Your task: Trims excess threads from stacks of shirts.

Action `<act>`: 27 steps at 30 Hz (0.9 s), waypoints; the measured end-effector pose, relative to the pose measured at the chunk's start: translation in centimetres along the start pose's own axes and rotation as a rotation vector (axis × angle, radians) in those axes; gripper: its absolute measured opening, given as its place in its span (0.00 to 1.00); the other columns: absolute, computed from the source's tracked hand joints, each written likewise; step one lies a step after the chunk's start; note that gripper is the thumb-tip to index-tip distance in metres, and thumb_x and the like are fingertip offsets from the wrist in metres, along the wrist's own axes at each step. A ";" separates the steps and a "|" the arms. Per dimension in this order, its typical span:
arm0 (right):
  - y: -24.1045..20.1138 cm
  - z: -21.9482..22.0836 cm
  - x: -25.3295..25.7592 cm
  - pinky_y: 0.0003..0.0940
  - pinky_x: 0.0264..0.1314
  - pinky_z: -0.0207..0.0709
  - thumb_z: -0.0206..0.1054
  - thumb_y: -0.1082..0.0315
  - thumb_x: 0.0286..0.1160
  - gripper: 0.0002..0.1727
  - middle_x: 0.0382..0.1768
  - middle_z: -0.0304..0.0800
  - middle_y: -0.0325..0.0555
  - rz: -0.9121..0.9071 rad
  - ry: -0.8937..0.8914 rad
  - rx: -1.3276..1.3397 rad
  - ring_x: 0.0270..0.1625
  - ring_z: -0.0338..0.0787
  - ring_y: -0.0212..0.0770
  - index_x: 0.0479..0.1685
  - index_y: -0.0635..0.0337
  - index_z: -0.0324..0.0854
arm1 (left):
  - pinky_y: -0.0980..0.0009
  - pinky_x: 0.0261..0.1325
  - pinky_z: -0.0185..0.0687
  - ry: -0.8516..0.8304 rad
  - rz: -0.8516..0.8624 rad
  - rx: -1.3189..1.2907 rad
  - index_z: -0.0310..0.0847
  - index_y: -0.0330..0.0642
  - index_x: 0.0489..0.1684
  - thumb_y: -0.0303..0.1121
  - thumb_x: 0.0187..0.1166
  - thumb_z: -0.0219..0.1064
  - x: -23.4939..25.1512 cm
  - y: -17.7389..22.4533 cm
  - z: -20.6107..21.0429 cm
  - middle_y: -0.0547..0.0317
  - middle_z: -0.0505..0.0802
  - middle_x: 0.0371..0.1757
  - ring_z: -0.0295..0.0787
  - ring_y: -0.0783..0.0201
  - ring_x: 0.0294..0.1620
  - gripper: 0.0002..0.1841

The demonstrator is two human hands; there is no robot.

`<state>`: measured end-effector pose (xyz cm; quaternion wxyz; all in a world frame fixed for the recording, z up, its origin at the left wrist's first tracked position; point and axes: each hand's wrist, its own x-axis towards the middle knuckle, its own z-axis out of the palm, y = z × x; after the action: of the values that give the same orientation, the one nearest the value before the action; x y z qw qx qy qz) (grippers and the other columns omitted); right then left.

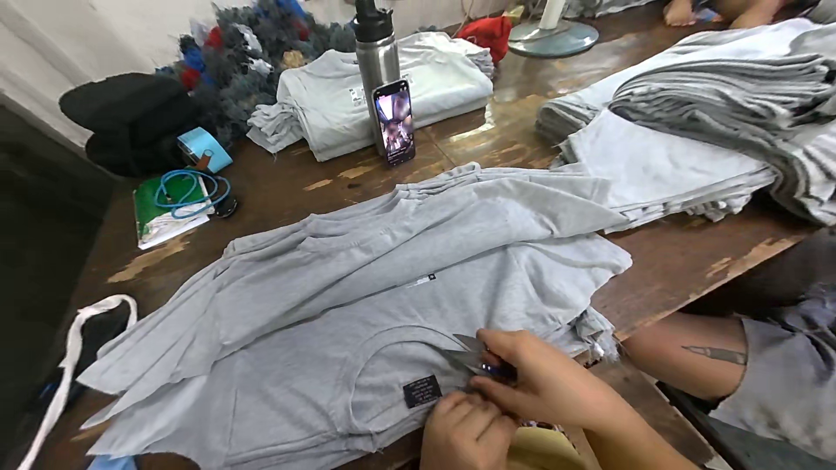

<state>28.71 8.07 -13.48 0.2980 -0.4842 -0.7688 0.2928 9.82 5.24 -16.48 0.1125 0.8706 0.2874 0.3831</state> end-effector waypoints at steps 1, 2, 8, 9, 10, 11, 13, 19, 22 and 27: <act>0.1 -0.1 0.1 0.27 0.21 0.65 0.68 0.60 0.70 0.11 0.18 0.71 0.36 -0.019 -0.007 -0.001 0.21 0.73 0.31 0.32 0.56 0.75 | 0.72 0.61 0.83 0.016 0.003 0.002 0.93 0.49 0.28 0.29 0.75 0.67 -0.1 -0.1 0.2 0.63 0.98 0.36 0.95 0.68 0.46 0.09; 0.2 -0.1 -0.1 0.25 0.21 0.65 0.67 0.63 0.69 0.08 0.18 0.72 0.36 -0.048 0.020 0.002 0.21 0.73 0.29 0.32 0.56 0.75 | 0.72 0.61 0.84 0.049 -0.009 -0.021 0.93 0.48 0.28 0.29 0.75 0.67 -0.1 -0.3 0.4 0.62 0.98 0.36 0.95 0.68 0.46 0.09; 0.7 1.4 -1.0 0.09 0.32 0.69 0.70 0.68 0.72 0.08 0.27 0.78 0.30 -0.125 0.515 0.362 0.30 0.76 0.15 0.37 0.55 0.73 | 0.80 0.54 0.90 0.242 -0.291 -0.468 0.90 0.39 0.37 0.26 0.74 0.73 1.0 -0.8 -0.3 0.58 0.96 0.42 0.94 0.74 0.47 0.01; 0.6 1.6 -0.9 0.09 0.34 0.71 0.70 0.69 0.71 0.08 0.30 0.79 0.27 -0.116 0.566 0.443 0.32 0.77 0.14 0.40 0.52 0.73 | 0.80 0.51 0.91 0.271 -0.332 -0.549 0.89 0.40 0.39 0.26 0.75 0.73 1.0 -1.0 -0.3 0.60 0.95 0.42 0.93 0.75 0.46 0.02; 0.5 1.9 -0.7 0.09 0.34 0.72 0.71 0.70 0.72 0.10 0.31 0.80 0.24 -0.110 0.599 0.526 0.33 0.78 0.14 0.41 0.49 0.74 | 0.79 0.49 0.92 0.298 -0.379 -0.612 0.88 0.42 0.42 0.26 0.76 0.73 1.1 -1.2 -0.3 0.63 0.94 0.42 0.93 0.75 0.44 0.03; 0.5 2.1 -0.5 0.09 0.34 0.72 0.71 0.71 0.72 0.10 0.32 0.80 0.23 -0.104 0.609 0.605 0.33 0.78 0.14 0.41 0.46 0.73 | 0.77 0.47 0.93 0.318 -0.429 -0.663 0.88 0.44 0.44 0.27 0.77 0.72 1.2 -1.2 -0.3 0.64 0.93 0.41 0.93 0.74 0.43 0.04; 0.6 2.8 -0.3 0.10 0.33 0.72 0.71 0.70 0.74 0.10 0.31 0.80 0.22 -0.094 0.600 0.746 0.32 0.78 0.15 0.41 0.44 0.74 | 0.75 0.48 0.94 0.306 -0.517 -0.731 0.85 0.42 0.51 0.30 0.77 0.74 1.6 -1.0 -0.7 0.64 0.93 0.47 0.93 0.73 0.44 0.09; 0.9 4.2 -0.6 0.11 0.33 0.72 0.69 0.70 0.76 0.10 0.30 0.77 0.23 -0.097 0.568 0.841 0.31 0.77 0.16 0.40 0.44 0.73 | 0.77 0.48 0.94 0.170 -0.463 -0.631 0.89 0.29 0.53 0.30 0.71 0.78 2.9 -1.0 -0.9 0.49 0.93 0.56 0.94 0.71 0.48 0.16; 1.0 4.2 -0.8 0.11 0.33 0.72 0.70 0.70 0.76 0.10 0.30 0.78 0.24 -0.092 0.562 0.841 0.32 0.77 0.16 0.41 0.44 0.73 | 0.80 0.47 0.93 0.176 -0.425 -0.538 0.92 0.31 0.43 0.25 0.70 0.77 2.8 -1.1 -1.2 0.53 0.95 0.44 0.94 0.74 0.44 0.09; 0.9 4.3 -0.7 0.09 0.31 0.69 0.70 0.70 0.75 0.10 0.29 0.77 0.24 -0.086 0.543 0.798 0.30 0.75 0.14 0.39 0.45 0.73 | 0.85 0.44 0.89 0.150 -0.413 -0.405 0.93 0.35 0.36 0.24 0.72 0.73 2.1 -1.2 -3.1 0.58 0.94 0.37 0.92 0.78 0.38 0.03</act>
<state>26.29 7.07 -17.09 0.6621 -0.3590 -0.5102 0.4152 8.16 7.38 -13.60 0.3380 0.7228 0.3839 0.4647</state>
